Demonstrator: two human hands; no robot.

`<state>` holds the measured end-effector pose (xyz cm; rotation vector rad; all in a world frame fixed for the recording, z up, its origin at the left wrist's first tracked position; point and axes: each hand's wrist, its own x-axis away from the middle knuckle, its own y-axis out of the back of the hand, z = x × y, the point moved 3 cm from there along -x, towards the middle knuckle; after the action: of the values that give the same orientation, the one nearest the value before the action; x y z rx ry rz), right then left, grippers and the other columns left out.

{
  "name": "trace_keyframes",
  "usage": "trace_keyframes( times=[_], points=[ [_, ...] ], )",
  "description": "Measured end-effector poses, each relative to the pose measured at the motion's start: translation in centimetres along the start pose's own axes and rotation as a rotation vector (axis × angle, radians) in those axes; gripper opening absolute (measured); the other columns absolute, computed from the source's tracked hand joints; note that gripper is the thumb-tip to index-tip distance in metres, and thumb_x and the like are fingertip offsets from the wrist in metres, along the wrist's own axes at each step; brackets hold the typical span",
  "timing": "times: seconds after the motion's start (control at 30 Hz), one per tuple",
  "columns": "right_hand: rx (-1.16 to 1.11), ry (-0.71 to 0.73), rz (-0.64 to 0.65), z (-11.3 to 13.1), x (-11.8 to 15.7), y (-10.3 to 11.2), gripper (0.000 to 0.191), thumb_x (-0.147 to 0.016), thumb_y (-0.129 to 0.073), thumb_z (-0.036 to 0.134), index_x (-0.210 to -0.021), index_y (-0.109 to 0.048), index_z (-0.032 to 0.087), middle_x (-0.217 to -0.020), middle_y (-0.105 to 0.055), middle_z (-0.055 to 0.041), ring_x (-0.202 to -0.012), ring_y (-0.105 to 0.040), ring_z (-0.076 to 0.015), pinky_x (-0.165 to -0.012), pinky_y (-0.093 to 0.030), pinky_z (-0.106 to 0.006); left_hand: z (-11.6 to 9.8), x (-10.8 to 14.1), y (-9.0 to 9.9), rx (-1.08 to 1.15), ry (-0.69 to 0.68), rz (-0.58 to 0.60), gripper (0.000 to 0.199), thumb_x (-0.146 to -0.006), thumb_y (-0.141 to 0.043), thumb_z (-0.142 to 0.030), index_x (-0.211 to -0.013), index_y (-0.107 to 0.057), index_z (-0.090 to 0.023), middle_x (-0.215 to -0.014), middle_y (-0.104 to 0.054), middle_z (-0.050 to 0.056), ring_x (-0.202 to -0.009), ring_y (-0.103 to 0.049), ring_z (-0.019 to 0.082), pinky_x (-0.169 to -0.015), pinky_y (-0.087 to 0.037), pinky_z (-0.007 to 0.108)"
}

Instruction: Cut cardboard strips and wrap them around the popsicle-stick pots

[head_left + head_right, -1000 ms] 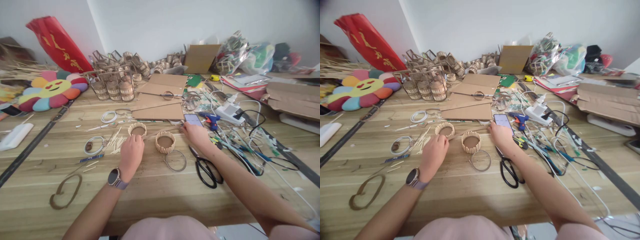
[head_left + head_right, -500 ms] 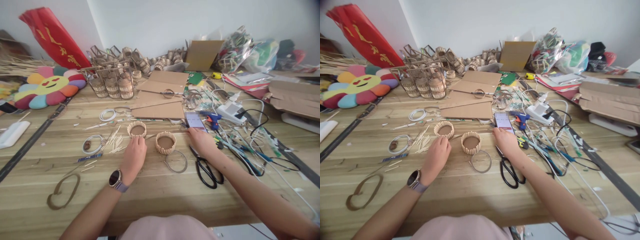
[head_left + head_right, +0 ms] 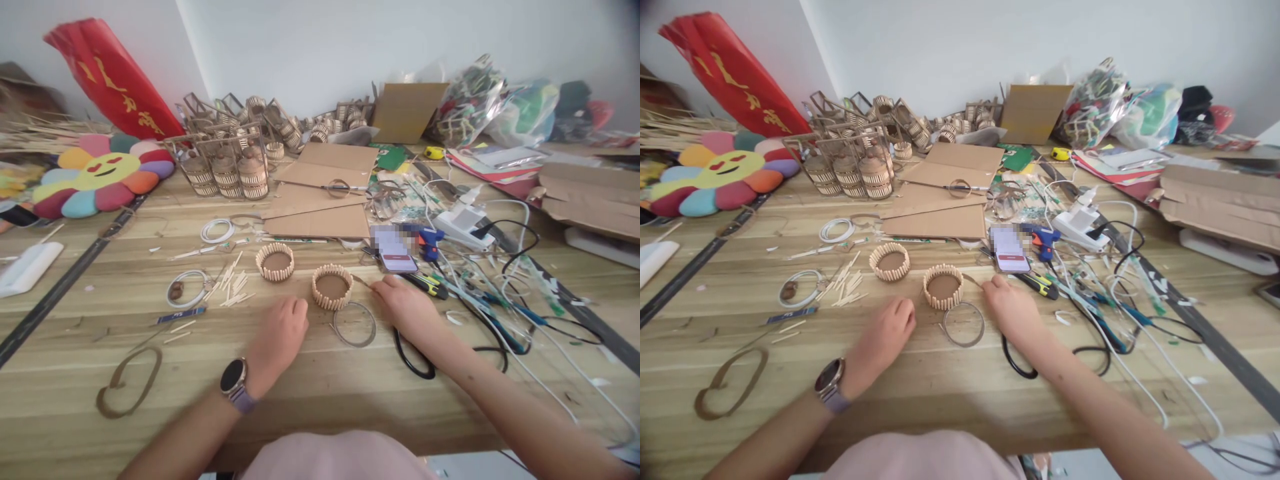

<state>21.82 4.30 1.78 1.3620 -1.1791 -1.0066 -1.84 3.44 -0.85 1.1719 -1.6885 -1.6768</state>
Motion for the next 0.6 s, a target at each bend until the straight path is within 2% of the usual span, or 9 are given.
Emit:
trace_keyframes(
  times=[0.1, 0.23, 0.33, 0.4, 0.47, 0.6],
  points=[
    [-0.028, 0.066, -0.018, 1.5, 1.2, 0.3, 0.022, -0.098, -0.051, 0.019, -0.091, -0.071, 0.018, -0.088, -0.07, -0.0077, -0.082, -0.066, -0.0208, -0.069, -0.038, -0.031, -1.3, 0.0, -0.4, 0.092, -0.053, -0.011, 0.02, -0.088, -0.049, -0.002, -0.097, -0.052, -0.02, -0.087, -0.063, 0.002, -0.08, -0.062, 0.02, -0.073, -0.053, 0.033],
    [-0.075, 0.137, -0.052, 3.5, 1.2, 0.6, 0.017, -0.096, -0.058, 0.024, -0.087, -0.072, 0.019, -0.084, -0.071, -0.0054, -0.087, -0.065, -0.0212, -0.075, -0.035, -0.032, -2.1, -0.6, -0.9, 0.23, -0.099, -0.121, 0.045, -0.088, -0.049, -0.003, -0.13, -0.042, -0.019, -0.099, -0.068, 0.005, -0.091, -0.067, 0.021, -0.08, -0.056, 0.035],
    [-0.108, 0.159, -0.084, 4.3, 0.5, 0.5, 0.016, -0.095, -0.06, 0.026, -0.085, -0.071, 0.019, -0.083, -0.072, -0.0046, -0.085, -0.065, -0.0199, -0.075, -0.033, -0.032, -2.3, -1.4, -1.2, 0.293, -0.09, -0.138, 0.057, -0.088, -0.051, -0.002, -0.14, -0.035, -0.018, -0.1, -0.071, 0.005, -0.089, -0.069, 0.02, -0.079, -0.057, 0.034],
    [-0.124, 0.162, -0.107, 4.7, -0.1, 0.4, 0.017, -0.095, -0.06, 0.026, -0.084, -0.071, 0.019, -0.083, -0.073, -0.0048, -0.084, -0.065, -0.0195, -0.076, -0.032, -0.032, -2.4, -1.9, -1.3, 0.305, -0.073, -0.137, 0.056, -0.088, -0.052, -0.003, -0.14, -0.037, -0.017, -0.103, -0.071, 0.006, -0.091, -0.07, 0.021, -0.079, -0.058, 0.034],
    [-0.137, 0.157, -0.13, 4.9, -0.6, 0.2, 0.018, -0.095, -0.061, 0.026, -0.084, -0.071, 0.018, -0.083, -0.073, -0.0053, -0.084, -0.065, -0.0196, -0.077, -0.031, -0.033, -2.5, -2.5, -1.3, 0.308, -0.033, -0.112, 0.045, -0.09, -0.052, -0.005, -0.133, -0.046, -0.018, -0.106, -0.072, 0.008, -0.093, -0.071, 0.022, -0.08, -0.057, 0.035],
    [-0.163, 0.119, -0.167, 5.1, -1.2, -0.3, 0.017, -0.094, -0.063, 0.027, -0.082, -0.071, 0.018, -0.082, -0.073, -0.0068, -0.085, -0.065, -0.021, -0.08, -0.029, -0.034, -2.2, -3.2, -1.6, 0.315, 0.092, 0.015, 0.035, -0.091, -0.055, -0.008, -0.125, -0.053, -0.019, -0.102, -0.073, 0.007, -0.091, -0.071, 0.022, -0.078, -0.057, 0.033]
  ],
)
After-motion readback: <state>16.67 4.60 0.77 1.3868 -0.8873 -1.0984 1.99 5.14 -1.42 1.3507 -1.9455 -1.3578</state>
